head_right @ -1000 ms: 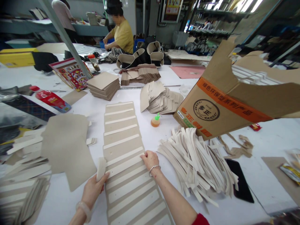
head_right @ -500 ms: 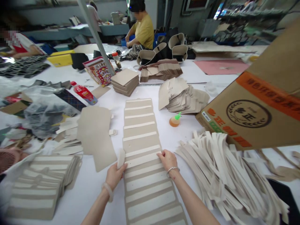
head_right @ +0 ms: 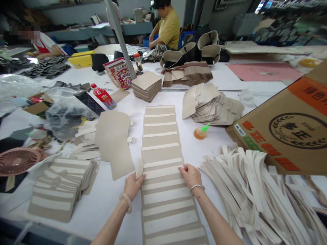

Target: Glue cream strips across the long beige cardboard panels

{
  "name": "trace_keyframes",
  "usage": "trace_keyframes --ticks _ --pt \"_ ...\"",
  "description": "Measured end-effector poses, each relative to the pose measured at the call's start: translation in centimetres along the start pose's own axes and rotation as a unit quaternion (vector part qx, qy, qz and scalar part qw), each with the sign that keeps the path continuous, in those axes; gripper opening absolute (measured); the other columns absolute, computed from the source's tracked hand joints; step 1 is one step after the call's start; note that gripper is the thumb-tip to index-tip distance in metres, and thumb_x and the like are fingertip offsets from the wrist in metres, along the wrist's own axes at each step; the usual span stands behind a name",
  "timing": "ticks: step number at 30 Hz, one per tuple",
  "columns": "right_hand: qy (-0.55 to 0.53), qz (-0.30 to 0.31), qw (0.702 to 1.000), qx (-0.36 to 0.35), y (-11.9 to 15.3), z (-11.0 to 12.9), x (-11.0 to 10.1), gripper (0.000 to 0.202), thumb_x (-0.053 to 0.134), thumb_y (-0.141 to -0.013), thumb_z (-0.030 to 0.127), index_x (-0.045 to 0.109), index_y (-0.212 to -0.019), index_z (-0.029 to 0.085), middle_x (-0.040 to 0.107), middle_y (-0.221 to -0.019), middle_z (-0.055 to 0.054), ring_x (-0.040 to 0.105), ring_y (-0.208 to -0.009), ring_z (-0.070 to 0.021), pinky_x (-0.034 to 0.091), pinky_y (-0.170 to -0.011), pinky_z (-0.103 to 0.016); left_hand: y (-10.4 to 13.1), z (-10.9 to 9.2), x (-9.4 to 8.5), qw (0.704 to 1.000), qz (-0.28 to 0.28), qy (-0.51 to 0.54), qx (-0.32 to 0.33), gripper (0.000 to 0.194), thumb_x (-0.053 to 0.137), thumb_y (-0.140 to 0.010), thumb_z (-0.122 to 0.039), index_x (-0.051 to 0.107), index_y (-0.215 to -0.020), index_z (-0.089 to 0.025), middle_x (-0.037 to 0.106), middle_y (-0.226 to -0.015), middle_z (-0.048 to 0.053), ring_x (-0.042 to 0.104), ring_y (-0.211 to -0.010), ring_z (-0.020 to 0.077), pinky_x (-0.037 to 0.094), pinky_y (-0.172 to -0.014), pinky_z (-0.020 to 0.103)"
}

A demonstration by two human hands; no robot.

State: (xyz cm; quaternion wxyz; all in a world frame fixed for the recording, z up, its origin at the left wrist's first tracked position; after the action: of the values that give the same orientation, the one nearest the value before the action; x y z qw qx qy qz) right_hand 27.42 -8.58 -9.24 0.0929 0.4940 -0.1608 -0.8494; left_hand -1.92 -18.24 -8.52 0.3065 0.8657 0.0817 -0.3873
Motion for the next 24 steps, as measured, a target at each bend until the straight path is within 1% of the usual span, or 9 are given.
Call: trace_keyframes --ticks 5,10,16,22,24 --pt "0.002 -0.003 1.000 0.000 0.04 0.10 -0.13 0.033 0.050 -0.073 0.046 0.050 -0.053 0.020 0.057 -0.051 0.000 0.048 -0.051 -0.0136 0.028 -0.052 -0.023 0.18 -0.33 -0.27 1.000 -0.005 -0.008 0.000 0.034 0.045 -0.079 -0.041 0.064 -0.079 -0.012 0.063 -0.056 0.005 0.058 -0.058 0.0165 0.034 -0.055 0.023" --pt "0.007 0.001 1.000 -0.003 0.12 0.16 -0.10 0.032 0.050 -0.073 0.045 0.049 -0.052 0.020 0.058 -0.051 0.000 0.049 -0.051 -0.0138 0.029 -0.052 -0.023 0.09 -0.22 -0.24 1.000 -0.008 -0.017 -0.001 0.034 0.046 -0.079 -0.041 0.064 -0.080 -0.012 0.063 -0.058 0.006 0.058 -0.060 0.0164 0.034 -0.055 0.023" --pt "0.007 0.001 1.000 -0.003 0.09 0.08 0.07 0.032 0.049 -0.074 0.045 0.050 -0.054 0.020 0.057 -0.051 0.000 0.048 -0.051 -0.0136 0.028 -0.052 -0.023 0.00 -0.03 0.01 0.999 -0.011 -0.040 0.000 0.034 0.044 -0.080 -0.041 0.063 -0.082 -0.013 0.067 -0.068 0.008 0.060 -0.066 0.0172 0.034 -0.056 0.023" --pt "0.014 -0.003 1.000 -0.002 0.03 0.00 0.05 0.031 0.050 -0.074 0.044 0.049 -0.053 0.020 0.055 -0.051 0.000 0.048 -0.053 -0.0137 0.027 -0.052 -0.023 0.26 -0.52 -0.24 0.997 -0.019 -0.074 -0.009 0.033 0.043 -0.080 -0.041 0.061 -0.083 -0.013 0.068 -0.077 0.012 0.062 -0.074 0.0206 0.035 -0.061 0.026" --pt "0.022 -0.011 1.000 0.003 0.20 0.08 -0.14 0.028 0.051 -0.074 0.043 0.049 -0.058 0.021 0.054 -0.052 0.001 0.048 -0.054 -0.0144 0.027 -0.053 -0.023 0.44 -0.72 -0.43 0.996 -0.024 -0.086 -0.016 0.032 0.043 -0.080 -0.041 0.059 -0.083 -0.014 0.068 -0.077 0.013 0.062 -0.075 0.0217 0.035 -0.061 0.027"
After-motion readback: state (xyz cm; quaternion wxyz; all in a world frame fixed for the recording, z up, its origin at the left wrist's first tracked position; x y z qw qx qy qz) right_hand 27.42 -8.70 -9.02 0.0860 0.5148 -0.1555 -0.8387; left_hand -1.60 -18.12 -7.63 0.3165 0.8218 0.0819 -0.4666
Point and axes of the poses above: each hand's wrist, its own y-axis away from the middle knuckle, its own x-axis out of the palm, z = x × y, the point moved 8 cm from there along -y, towards the middle knuckle
